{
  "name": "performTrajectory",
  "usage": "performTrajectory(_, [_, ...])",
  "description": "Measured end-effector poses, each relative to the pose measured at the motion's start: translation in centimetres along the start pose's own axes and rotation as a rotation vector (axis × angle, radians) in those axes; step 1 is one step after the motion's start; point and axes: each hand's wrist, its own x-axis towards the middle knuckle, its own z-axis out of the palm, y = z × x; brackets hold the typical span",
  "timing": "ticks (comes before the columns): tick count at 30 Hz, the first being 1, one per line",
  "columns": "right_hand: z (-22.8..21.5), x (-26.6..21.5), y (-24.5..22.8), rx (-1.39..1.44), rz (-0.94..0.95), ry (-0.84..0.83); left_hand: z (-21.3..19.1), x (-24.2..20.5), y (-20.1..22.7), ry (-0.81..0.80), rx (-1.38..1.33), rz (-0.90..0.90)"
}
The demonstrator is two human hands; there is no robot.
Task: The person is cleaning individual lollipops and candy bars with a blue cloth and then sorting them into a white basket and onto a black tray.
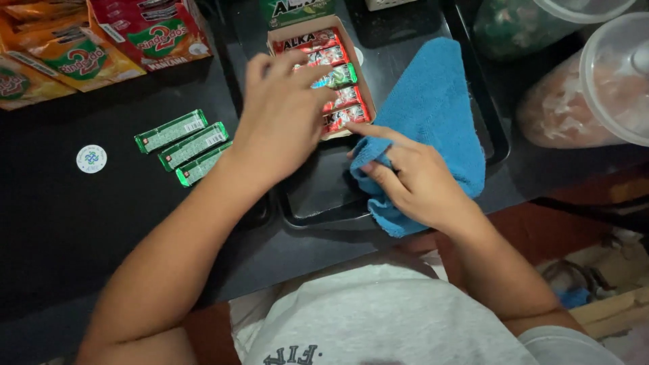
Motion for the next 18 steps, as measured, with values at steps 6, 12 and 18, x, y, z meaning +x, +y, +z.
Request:
performTrajectory(6, [-0.2, 0.1, -0.2, 0.008, -0.004, -0.040, 0.2, -0.5, -0.3, -0.112, 0.097, 0.027])
performTrajectory(12, [-0.3, 0.1, 0.0, 0.024, -0.028, -0.060, -8.2, -0.8, -3.8, -0.460, 0.371, -0.111])
performTrajectory(18, [-0.2, -0.3, -0.3, 0.067, 0.018, 0.047, -5.4, 0.1, -3.5, -1.187, 0.305, -0.418])
